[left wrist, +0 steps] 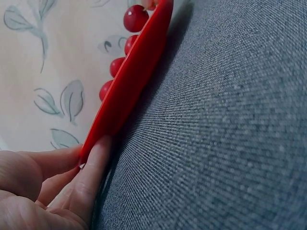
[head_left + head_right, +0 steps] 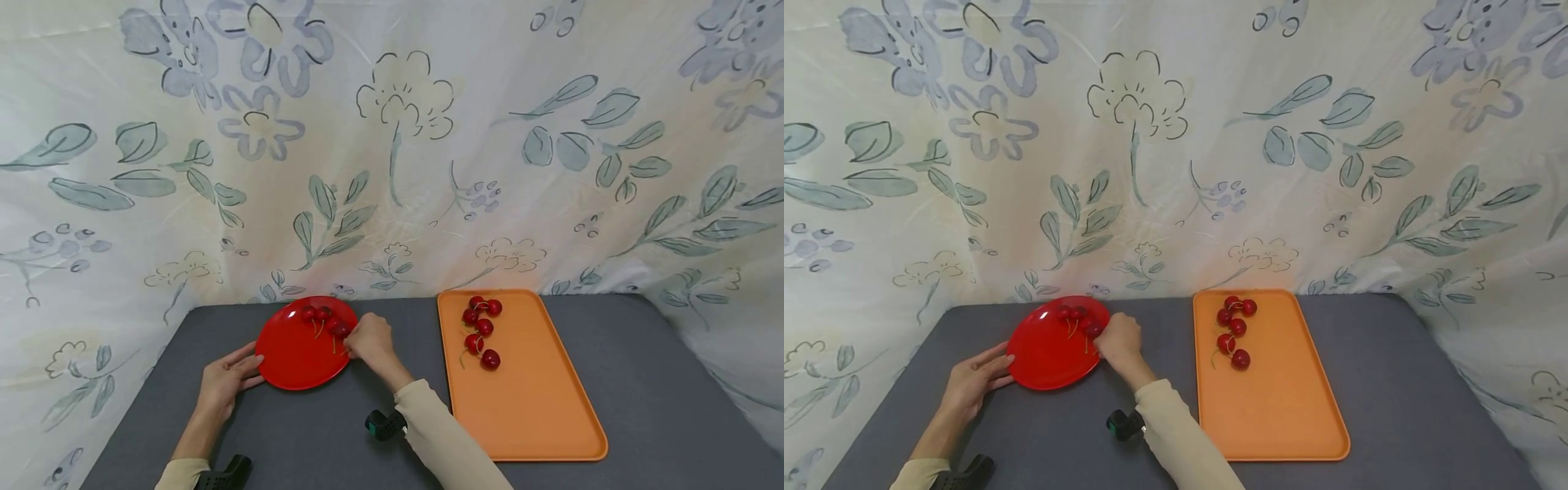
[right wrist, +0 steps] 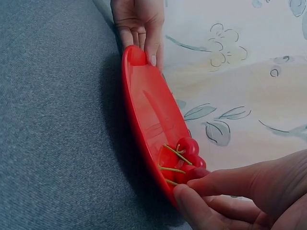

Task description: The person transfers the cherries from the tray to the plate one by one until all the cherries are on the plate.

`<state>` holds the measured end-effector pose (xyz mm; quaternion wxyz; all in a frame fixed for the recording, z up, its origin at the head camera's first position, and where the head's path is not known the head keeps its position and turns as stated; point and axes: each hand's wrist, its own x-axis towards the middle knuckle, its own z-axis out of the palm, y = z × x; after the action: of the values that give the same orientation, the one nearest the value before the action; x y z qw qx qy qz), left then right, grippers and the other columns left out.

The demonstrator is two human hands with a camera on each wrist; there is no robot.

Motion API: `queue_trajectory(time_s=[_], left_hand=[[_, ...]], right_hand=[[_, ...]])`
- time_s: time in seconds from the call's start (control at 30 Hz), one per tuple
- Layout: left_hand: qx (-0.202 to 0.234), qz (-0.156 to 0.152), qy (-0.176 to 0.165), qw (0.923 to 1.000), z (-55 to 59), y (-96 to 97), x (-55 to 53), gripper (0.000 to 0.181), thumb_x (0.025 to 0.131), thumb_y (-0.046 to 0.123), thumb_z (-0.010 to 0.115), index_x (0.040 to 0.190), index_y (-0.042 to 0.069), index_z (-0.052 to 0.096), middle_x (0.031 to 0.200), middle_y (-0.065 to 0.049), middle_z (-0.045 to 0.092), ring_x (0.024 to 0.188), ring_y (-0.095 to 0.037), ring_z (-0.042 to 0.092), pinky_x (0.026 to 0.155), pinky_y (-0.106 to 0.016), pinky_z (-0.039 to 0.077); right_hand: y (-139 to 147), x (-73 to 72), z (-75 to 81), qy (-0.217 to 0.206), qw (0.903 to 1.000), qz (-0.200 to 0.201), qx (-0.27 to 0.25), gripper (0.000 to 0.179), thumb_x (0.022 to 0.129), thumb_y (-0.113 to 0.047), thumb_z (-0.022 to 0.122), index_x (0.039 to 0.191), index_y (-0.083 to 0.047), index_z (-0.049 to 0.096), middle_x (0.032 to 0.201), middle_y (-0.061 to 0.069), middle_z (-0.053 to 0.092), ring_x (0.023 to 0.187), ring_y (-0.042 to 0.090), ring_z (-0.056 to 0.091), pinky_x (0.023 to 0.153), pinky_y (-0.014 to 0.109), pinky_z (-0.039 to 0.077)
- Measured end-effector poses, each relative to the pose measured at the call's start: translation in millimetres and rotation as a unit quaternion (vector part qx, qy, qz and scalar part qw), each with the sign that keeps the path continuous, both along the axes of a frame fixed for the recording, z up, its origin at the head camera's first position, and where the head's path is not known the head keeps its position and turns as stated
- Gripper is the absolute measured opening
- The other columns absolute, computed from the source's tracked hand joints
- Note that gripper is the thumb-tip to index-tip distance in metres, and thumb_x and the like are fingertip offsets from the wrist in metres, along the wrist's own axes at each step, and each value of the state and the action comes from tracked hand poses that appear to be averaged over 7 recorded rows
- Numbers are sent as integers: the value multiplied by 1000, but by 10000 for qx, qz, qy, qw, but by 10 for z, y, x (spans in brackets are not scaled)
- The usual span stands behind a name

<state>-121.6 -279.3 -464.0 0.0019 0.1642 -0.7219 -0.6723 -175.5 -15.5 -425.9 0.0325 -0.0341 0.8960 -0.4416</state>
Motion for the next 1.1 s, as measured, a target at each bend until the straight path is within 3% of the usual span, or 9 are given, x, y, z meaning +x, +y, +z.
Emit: queue_trajectory(time_s=[0.27,0.67,0.83,0.93,1.1], left_hand=[[-43,-38,13,10000,-11,2,15,56,98,12,62,147,-3,40,101,5,70,82,-6,71,76,-30,60],[-51,-12,18,10000,-22,-11,-3,55,98,12,61,147,-2,40,104,4,70,83,-6,71,77,-30,60],[5,-53,-32,10000,8,-23,-25,57,97,11,62,147,-2,39,103,4,70,82,-6,71,76,-30,60],[7,-56,-66,10000,24,-30,-44,56,98,10,61,148,-2,39,100,6,70,82,-6,71,76,-29,60],[22,-60,7,10000,20,-28,-48,56,97,9,62,147,-3,39,99,6,70,82,-7,71,77,-31,60]], right_hand=[[-63,-48,14,-331,9993,41,145,25,80,-4,74,55,-4,71,47,0,60,44,11,63,55,21,56],[-76,-68,33,-526,9986,9,-1,22,78,-3,77,57,-3,72,48,2,62,46,13,65,52,22,56],[-49,-31,108,-124,9990,366,-221,17,83,-3,74,66,-2,77,53,3,64,46,12,62,47,20,53],[-28,16,225,244,9970,625,-382,13,86,-4,73,74,-2,79,59,5,67,50,14,64,46,18,51],[47,113,463,410,9932,877,-651,9,87,-7,74,82,-2,79,67,6,71,60,20,70,48,19,53]])
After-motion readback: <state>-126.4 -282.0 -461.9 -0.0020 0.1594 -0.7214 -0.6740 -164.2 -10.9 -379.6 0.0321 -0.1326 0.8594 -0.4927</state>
